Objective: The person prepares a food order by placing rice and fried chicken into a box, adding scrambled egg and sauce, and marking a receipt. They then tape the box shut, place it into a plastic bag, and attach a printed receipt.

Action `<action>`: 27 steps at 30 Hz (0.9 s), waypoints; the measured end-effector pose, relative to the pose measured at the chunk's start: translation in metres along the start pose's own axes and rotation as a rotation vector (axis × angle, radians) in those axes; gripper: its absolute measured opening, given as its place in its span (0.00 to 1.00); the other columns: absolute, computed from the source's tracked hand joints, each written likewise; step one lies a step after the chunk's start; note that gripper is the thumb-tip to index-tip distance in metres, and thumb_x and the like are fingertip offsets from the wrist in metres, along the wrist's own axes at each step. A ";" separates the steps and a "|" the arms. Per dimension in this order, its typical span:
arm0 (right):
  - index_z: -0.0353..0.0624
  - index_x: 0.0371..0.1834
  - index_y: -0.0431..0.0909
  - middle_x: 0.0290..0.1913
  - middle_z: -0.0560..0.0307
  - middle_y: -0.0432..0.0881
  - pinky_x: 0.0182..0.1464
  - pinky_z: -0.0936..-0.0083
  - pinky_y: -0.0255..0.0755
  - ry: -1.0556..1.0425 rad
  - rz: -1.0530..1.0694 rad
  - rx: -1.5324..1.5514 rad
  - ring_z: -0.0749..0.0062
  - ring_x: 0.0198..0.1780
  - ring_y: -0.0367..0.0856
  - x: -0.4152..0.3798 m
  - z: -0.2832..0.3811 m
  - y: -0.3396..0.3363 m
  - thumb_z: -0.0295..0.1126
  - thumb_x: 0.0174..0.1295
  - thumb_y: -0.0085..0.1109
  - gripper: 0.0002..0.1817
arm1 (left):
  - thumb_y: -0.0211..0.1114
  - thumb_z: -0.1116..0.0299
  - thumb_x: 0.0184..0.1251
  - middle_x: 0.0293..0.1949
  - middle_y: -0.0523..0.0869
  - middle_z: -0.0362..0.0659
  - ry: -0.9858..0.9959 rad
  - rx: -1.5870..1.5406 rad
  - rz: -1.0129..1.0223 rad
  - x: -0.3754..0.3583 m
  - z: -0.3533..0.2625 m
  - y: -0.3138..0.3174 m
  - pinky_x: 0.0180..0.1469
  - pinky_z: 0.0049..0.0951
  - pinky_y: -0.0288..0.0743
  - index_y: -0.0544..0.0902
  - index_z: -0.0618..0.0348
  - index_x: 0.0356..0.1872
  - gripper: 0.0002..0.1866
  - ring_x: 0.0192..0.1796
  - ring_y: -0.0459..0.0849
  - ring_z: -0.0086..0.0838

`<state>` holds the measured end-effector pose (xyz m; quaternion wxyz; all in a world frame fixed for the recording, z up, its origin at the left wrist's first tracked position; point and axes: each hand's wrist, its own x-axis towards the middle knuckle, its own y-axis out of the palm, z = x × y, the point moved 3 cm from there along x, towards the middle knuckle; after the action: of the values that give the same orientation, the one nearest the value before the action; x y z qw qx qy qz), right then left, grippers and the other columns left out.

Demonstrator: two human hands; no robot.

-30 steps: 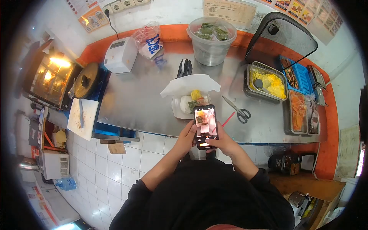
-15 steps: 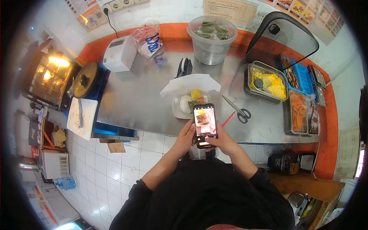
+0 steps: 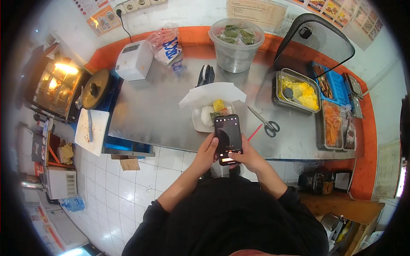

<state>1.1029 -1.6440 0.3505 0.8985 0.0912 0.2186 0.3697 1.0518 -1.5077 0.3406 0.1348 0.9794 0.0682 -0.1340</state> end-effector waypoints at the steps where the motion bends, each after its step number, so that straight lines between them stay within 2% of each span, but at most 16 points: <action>1: 0.45 0.63 0.45 0.48 0.54 0.70 0.29 0.74 0.78 -0.007 -0.004 -0.125 0.70 0.44 0.76 0.004 -0.001 -0.002 0.26 0.49 0.57 0.39 | 0.41 0.58 0.70 0.21 0.69 0.31 -0.013 0.018 0.010 0.002 0.002 -0.001 0.18 0.13 0.58 0.66 0.57 0.54 0.18 0.18 0.63 0.12; 2: 0.44 0.63 0.45 0.48 0.54 0.70 0.29 0.74 0.79 -0.014 -0.008 -0.250 0.70 0.44 0.75 0.006 -0.002 -0.004 0.26 0.49 0.57 0.39 | 0.41 0.58 0.70 0.21 0.68 0.32 -0.026 0.035 0.020 0.003 0.004 -0.002 0.18 0.13 0.58 0.66 0.58 0.54 0.18 0.18 0.63 0.12; 3: 0.44 0.63 0.45 0.48 0.54 0.70 0.29 0.74 0.79 -0.015 -0.009 -0.251 0.70 0.44 0.75 0.006 -0.005 -0.005 0.26 0.49 0.57 0.39 | 0.41 0.58 0.70 0.21 0.68 0.32 -0.026 0.035 0.021 0.003 0.005 -0.002 0.18 0.13 0.58 0.66 0.58 0.54 0.18 0.18 0.63 0.12; 5: 0.44 0.63 0.44 0.48 0.55 0.70 0.30 0.75 0.78 -0.265 0.095 -0.440 0.71 0.45 0.75 0.004 -0.004 -0.005 0.26 0.48 0.59 0.41 | 0.41 0.58 0.70 0.20 0.68 0.32 -0.002 0.070 0.025 0.004 0.004 -0.003 0.17 0.13 0.57 0.66 0.58 0.54 0.18 0.18 0.63 0.12; 8: 0.43 0.65 0.39 0.52 0.54 0.67 0.33 0.74 0.78 -0.209 0.152 -0.380 0.71 0.47 0.73 0.005 -0.009 -0.008 0.24 0.46 0.60 0.45 | 0.40 0.59 0.70 0.20 0.68 0.32 -0.010 0.067 0.001 0.005 0.004 -0.004 0.17 0.14 0.56 0.66 0.58 0.55 0.19 0.18 0.62 0.12; 12: 0.46 0.66 0.35 0.56 0.53 0.62 0.35 0.75 0.78 -0.262 0.149 -0.392 0.72 0.49 0.72 -0.003 0.000 -0.002 0.23 0.45 0.61 0.49 | 0.41 0.58 0.70 0.20 0.68 0.32 -0.004 0.045 0.040 0.000 -0.003 -0.003 0.17 0.14 0.56 0.65 0.59 0.55 0.19 0.17 0.62 0.12; 14: 0.49 0.67 0.30 0.59 0.53 0.58 0.37 0.75 0.77 -0.142 0.212 0.074 0.71 0.50 0.71 -0.010 0.011 0.012 0.21 0.47 0.59 0.51 | 0.41 0.58 0.70 0.21 0.69 0.32 0.013 -0.013 0.057 -0.002 -0.001 -0.005 0.17 0.14 0.56 0.65 0.59 0.55 0.20 0.17 0.62 0.12; 15: 0.51 0.68 0.33 0.58 0.54 0.61 0.34 0.78 0.76 0.025 0.053 -0.080 0.72 0.49 0.71 -0.017 0.024 0.018 0.22 0.49 0.59 0.49 | 0.41 0.58 0.70 0.21 0.69 0.33 0.001 0.015 0.052 -0.003 -0.002 -0.005 0.17 0.14 0.58 0.65 0.59 0.55 0.19 0.17 0.63 0.12; 18: 0.49 0.68 0.37 0.56 0.54 0.64 0.39 0.78 0.74 0.059 -0.131 0.046 0.72 0.51 0.70 -0.024 0.031 0.021 0.24 0.51 0.59 0.46 | 0.42 0.59 0.70 0.22 0.70 0.34 0.033 0.018 0.084 -0.007 -0.001 0.000 0.19 0.15 0.61 0.65 0.59 0.54 0.18 0.19 0.65 0.13; 19: 0.45 0.67 0.43 0.55 0.53 0.66 0.46 0.78 0.70 -0.160 -0.190 -0.026 0.71 0.53 0.68 -0.030 0.027 0.022 0.28 0.49 0.63 0.44 | 0.42 0.58 0.69 0.24 0.72 0.35 0.029 -0.001 0.094 -0.006 0.003 0.002 0.21 0.16 0.64 0.66 0.59 0.52 0.18 0.21 0.67 0.15; 20: 0.45 0.67 0.43 0.55 0.53 0.66 0.46 0.78 0.70 -0.180 -0.245 -0.016 0.71 0.53 0.68 -0.033 0.006 0.016 0.28 0.49 0.63 0.44 | 0.42 0.58 0.69 0.24 0.72 0.35 0.020 0.011 0.151 -0.007 0.005 0.006 0.21 0.16 0.64 0.66 0.59 0.52 0.18 0.21 0.67 0.15; 22: 0.41 0.66 0.43 0.56 0.50 0.65 0.52 0.76 0.65 -0.375 -0.424 -0.589 0.70 0.55 0.66 -0.040 -0.027 0.004 0.31 0.46 0.66 0.47 | 0.43 0.58 0.69 0.25 0.73 0.36 -0.020 0.053 0.179 -0.009 0.012 0.011 0.22 0.16 0.65 0.66 0.58 0.52 0.18 0.22 0.69 0.16; 23: 0.40 0.65 0.42 0.55 0.47 0.64 0.53 0.75 0.65 -0.324 -0.466 -0.448 0.68 0.55 0.66 -0.054 -0.018 0.013 0.31 0.43 0.69 0.50 | 0.43 0.58 0.69 0.25 0.73 0.37 -0.036 0.041 0.236 -0.009 0.019 0.014 0.22 0.16 0.66 0.66 0.58 0.52 0.18 0.22 0.70 0.17; 24: 0.40 0.65 0.42 0.55 0.47 0.64 0.53 0.75 0.65 -0.321 -0.517 -0.439 0.68 0.55 0.66 -0.067 -0.015 0.019 0.31 0.43 0.69 0.50 | 0.43 0.58 0.69 0.25 0.73 0.37 -0.052 0.050 0.283 -0.009 0.025 0.017 0.22 0.16 0.66 0.66 0.58 0.52 0.18 0.22 0.70 0.17; 26: 0.41 0.65 0.41 0.54 0.46 0.64 0.54 0.74 0.64 -0.281 -0.538 -0.182 0.66 0.54 0.67 -0.086 -0.020 0.026 0.29 0.43 0.69 0.50 | 0.43 0.58 0.69 0.26 0.73 0.36 -0.073 0.023 0.431 -0.011 0.033 0.026 0.22 0.17 0.67 0.66 0.58 0.52 0.18 0.23 0.71 0.17; 27: 0.41 0.64 0.40 0.53 0.46 0.63 0.54 0.73 0.64 -0.364 -0.596 -0.240 0.64 0.54 0.67 -0.096 -0.026 0.027 0.27 0.42 0.69 0.51 | 0.43 0.58 0.69 0.26 0.73 0.36 -0.089 0.027 0.470 -0.013 0.035 0.032 0.22 0.17 0.67 0.66 0.58 0.52 0.18 0.23 0.71 0.17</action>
<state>1.0138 -1.6927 0.3677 0.9952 -0.0182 0.0272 0.0924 1.0362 -1.5494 0.3195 0.1520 0.9633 -0.1692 -0.1428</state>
